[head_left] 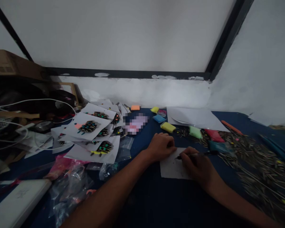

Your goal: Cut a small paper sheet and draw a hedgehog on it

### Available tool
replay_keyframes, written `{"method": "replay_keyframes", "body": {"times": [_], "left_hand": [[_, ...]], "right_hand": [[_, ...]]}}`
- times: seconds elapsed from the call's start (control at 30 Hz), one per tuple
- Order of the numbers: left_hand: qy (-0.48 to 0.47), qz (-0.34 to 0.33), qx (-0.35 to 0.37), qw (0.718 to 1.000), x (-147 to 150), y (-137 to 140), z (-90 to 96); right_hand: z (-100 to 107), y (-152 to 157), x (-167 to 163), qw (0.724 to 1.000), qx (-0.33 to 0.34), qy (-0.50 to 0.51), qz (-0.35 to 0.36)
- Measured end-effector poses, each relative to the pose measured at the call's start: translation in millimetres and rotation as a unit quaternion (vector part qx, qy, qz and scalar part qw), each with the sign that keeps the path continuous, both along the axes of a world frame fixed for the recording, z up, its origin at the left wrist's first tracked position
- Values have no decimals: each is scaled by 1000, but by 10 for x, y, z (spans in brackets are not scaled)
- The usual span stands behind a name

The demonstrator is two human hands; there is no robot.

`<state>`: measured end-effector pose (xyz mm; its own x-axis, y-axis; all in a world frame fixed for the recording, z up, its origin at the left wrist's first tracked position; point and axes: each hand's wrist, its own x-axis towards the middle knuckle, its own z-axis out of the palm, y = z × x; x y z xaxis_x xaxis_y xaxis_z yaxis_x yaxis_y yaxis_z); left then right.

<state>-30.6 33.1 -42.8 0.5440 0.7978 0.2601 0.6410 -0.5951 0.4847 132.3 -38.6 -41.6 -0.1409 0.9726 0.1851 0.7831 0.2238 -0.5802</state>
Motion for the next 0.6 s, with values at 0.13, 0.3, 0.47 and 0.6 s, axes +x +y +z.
{"method": "replay_keyframes", "body": {"times": [0.13,0.3,0.47,0.6], "left_hand": [[-7,-1,4,1000,-4,0,-6],[-9,0,0,1000,-3,3,-11],[7,0,-2,1000,1,2,-3],[15,2,0,1000,2,-6,12]], "right_hand": [[-7,13,24,1000,-8,18,4],[29,-12,6,999,5,31,-26],[40,-22,-11,999,2,35,-17],[29,-7,-12,999,10,25,-19]]}}
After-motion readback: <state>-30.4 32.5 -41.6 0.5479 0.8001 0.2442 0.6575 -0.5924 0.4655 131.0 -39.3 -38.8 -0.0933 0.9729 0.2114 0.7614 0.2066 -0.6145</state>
